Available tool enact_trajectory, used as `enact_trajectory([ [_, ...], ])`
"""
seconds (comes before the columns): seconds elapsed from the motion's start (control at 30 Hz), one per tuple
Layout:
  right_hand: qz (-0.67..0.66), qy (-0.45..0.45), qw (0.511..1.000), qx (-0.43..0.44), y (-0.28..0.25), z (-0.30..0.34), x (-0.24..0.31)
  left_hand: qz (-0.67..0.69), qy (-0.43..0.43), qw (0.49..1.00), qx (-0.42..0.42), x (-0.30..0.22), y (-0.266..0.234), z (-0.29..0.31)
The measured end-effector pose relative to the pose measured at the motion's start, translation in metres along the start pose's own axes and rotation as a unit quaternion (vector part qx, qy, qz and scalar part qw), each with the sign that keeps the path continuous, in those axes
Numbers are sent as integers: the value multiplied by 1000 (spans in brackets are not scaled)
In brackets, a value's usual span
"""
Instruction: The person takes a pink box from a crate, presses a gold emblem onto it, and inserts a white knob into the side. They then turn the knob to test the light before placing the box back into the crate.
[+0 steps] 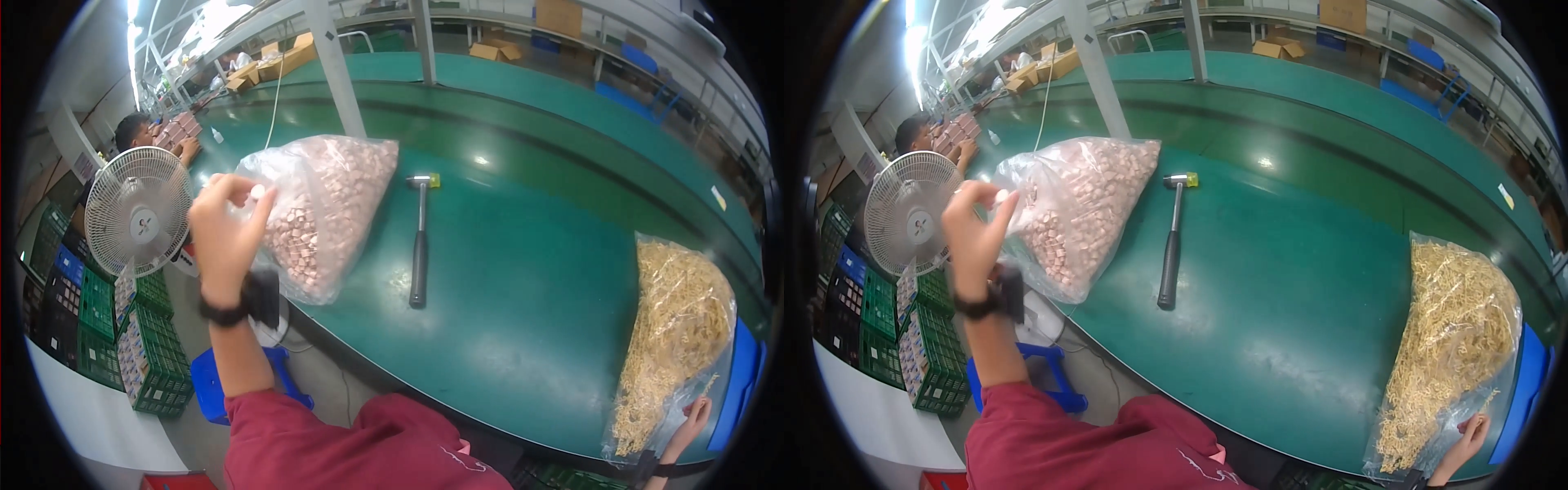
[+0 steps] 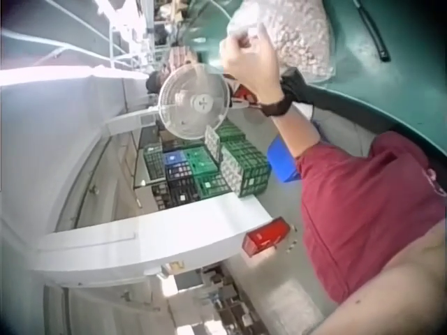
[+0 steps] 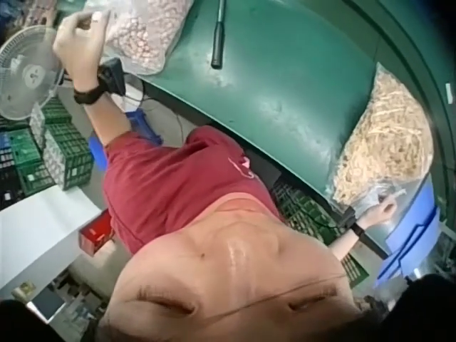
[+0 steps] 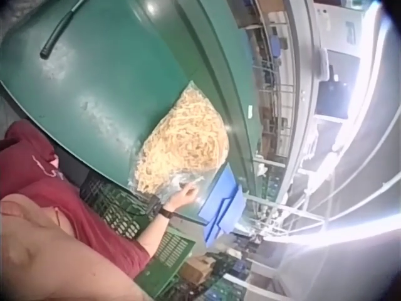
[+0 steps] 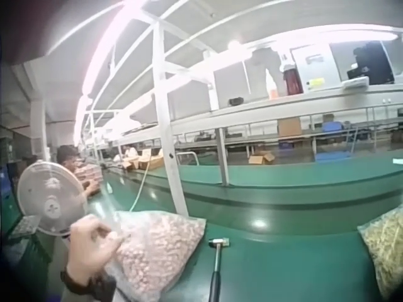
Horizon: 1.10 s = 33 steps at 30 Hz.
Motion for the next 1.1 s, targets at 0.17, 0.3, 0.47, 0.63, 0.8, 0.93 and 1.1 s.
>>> enact_trajectory([
  [0.17,-27,7,999,-27,7,-3,5,687,368,626,11,-89,-92,32],
  [0.3,-38,1,999,-34,6,-5,7,852,397,337,-61,-118,-97,26],
  [0.47,-4,-24,999,-34,9,0,8,827,451,335,10,-148,-85,15],
  [0.63,28,-16,999,-14,19,0,12,788,493,355,97,-163,-78,18],
  [0.8,49,-18,999,-7,19,-1,6,851,461,208,141,-153,-70,28],
  [0.93,41,-17,999,5,19,-1,3,866,446,169,153,-153,-66,24],
  [1.1,45,-18,999,8,17,-1,3,858,447,198,159,-162,-60,19],
])
Point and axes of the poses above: each hand's wrist, its own z-axis away from the middle knuckle, its own y-axis out of the palm, x = y × z, the point moved 7 cm from there along -z, towards the middle knuckle, and after that the axes turned 9 degrees about -z, right-handed, at the moved point
